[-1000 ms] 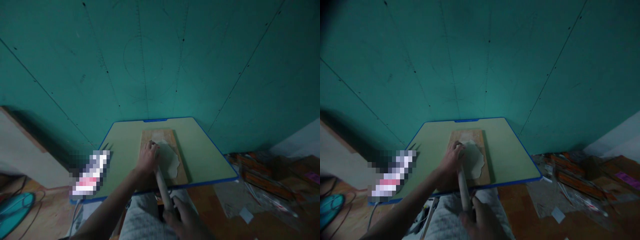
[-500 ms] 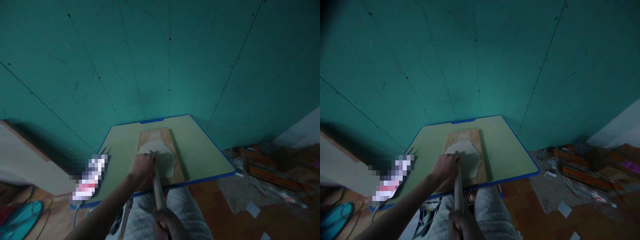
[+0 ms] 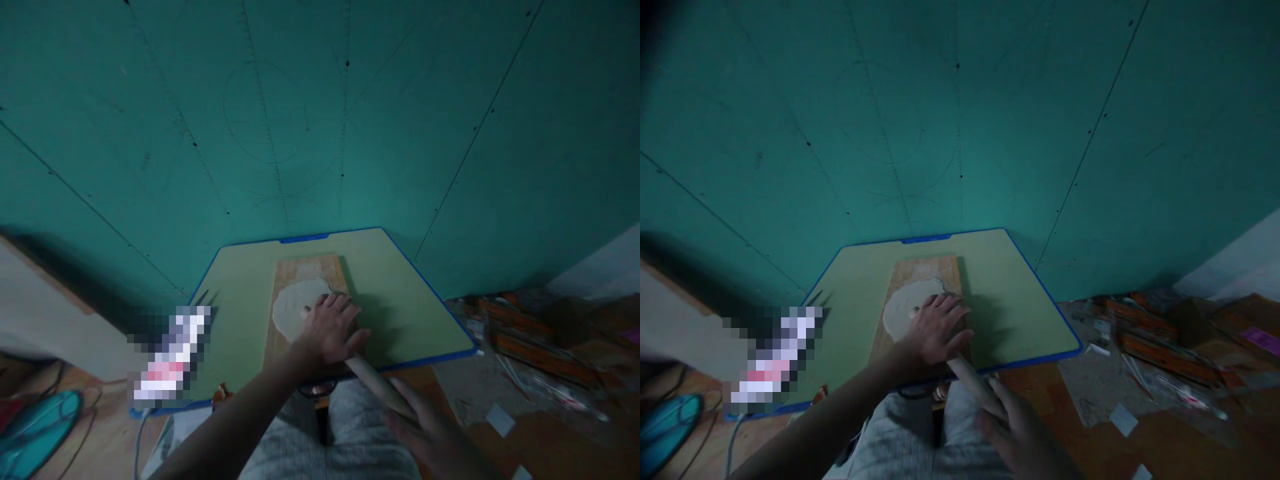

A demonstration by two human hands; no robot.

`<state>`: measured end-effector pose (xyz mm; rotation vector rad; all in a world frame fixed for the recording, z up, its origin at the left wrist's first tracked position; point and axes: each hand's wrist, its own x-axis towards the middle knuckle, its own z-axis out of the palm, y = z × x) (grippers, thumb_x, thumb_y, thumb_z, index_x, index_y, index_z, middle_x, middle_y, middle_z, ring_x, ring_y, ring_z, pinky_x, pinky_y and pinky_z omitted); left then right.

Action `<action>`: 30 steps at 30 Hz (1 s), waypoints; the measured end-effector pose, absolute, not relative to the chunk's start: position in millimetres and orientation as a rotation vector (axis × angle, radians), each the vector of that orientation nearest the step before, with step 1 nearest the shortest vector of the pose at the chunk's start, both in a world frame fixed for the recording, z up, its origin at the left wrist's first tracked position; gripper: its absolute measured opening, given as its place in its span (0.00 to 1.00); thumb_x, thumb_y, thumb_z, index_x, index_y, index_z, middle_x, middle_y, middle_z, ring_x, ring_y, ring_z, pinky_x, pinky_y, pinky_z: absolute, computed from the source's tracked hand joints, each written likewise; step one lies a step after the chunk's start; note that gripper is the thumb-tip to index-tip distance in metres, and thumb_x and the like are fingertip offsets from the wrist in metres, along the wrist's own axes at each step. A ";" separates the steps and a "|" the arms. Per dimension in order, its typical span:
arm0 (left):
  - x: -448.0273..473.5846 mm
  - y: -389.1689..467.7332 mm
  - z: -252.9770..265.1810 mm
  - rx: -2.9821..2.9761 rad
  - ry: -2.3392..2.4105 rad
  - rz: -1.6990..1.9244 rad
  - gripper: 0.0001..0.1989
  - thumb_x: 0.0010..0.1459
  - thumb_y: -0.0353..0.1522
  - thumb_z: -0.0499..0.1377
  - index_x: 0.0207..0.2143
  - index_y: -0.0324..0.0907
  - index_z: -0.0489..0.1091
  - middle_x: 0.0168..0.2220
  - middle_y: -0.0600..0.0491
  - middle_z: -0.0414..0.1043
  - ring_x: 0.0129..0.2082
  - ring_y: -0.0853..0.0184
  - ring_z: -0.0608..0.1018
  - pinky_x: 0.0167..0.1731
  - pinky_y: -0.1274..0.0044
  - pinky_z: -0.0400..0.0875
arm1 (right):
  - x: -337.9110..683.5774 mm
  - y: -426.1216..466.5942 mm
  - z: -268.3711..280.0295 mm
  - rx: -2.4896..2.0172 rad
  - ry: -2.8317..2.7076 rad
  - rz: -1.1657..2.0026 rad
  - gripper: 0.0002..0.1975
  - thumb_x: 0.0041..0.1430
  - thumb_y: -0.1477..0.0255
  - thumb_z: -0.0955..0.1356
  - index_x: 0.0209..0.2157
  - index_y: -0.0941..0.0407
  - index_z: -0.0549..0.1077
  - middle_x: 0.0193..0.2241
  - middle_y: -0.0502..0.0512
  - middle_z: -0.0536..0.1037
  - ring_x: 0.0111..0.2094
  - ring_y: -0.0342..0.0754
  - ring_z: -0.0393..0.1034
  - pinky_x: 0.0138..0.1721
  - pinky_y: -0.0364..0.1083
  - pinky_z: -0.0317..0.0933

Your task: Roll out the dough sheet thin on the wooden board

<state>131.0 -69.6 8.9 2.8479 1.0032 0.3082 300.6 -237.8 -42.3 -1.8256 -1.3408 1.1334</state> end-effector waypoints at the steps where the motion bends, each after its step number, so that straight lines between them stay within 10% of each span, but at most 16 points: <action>1: 136.7 -67.9 9.9 2.836 1.032 0.306 0.22 0.63 0.47 0.52 0.52 0.45 0.70 0.54 0.46 0.70 0.54 0.54 0.69 0.54 0.62 0.62 | 302.7 -236.2 -39.8 -1.892 -1.392 1.032 0.29 0.54 0.52 0.65 0.53 0.54 0.73 0.44 0.60 0.81 0.45 0.56 0.76 0.43 0.48 0.67; 9: 179.2 -57.2 3.8 2.667 1.374 0.363 0.27 0.65 0.50 0.45 0.44 0.41 0.74 0.47 0.43 0.73 0.50 0.53 0.72 0.49 0.60 0.66 | 324.7 -211.7 -38.1 -2.067 -1.473 0.926 0.27 0.52 0.50 0.64 0.43 0.56 0.79 0.37 0.63 0.83 0.39 0.58 0.79 0.36 0.47 0.68; 15: 200.7 -46.1 4.5 2.662 1.329 0.342 0.30 0.66 0.49 0.43 0.52 0.37 0.71 0.60 0.37 0.64 0.66 0.48 0.57 0.63 0.53 0.48 | 346.2 -213.5 -36.4 -2.151 -1.479 0.950 0.24 0.53 0.49 0.64 0.35 0.54 0.79 0.31 0.59 0.83 0.35 0.55 0.77 0.36 0.46 0.67; 30: 251.6 -22.7 6.5 2.768 1.116 0.517 0.22 0.67 0.43 0.45 0.47 0.37 0.71 0.46 0.40 0.70 0.49 0.53 0.71 0.47 0.61 0.67 | 369.6 -210.0 -40.4 -2.481 -1.608 0.642 0.26 0.55 0.46 0.64 0.39 0.52 0.77 0.35 0.64 0.83 0.38 0.61 0.78 0.36 0.50 0.67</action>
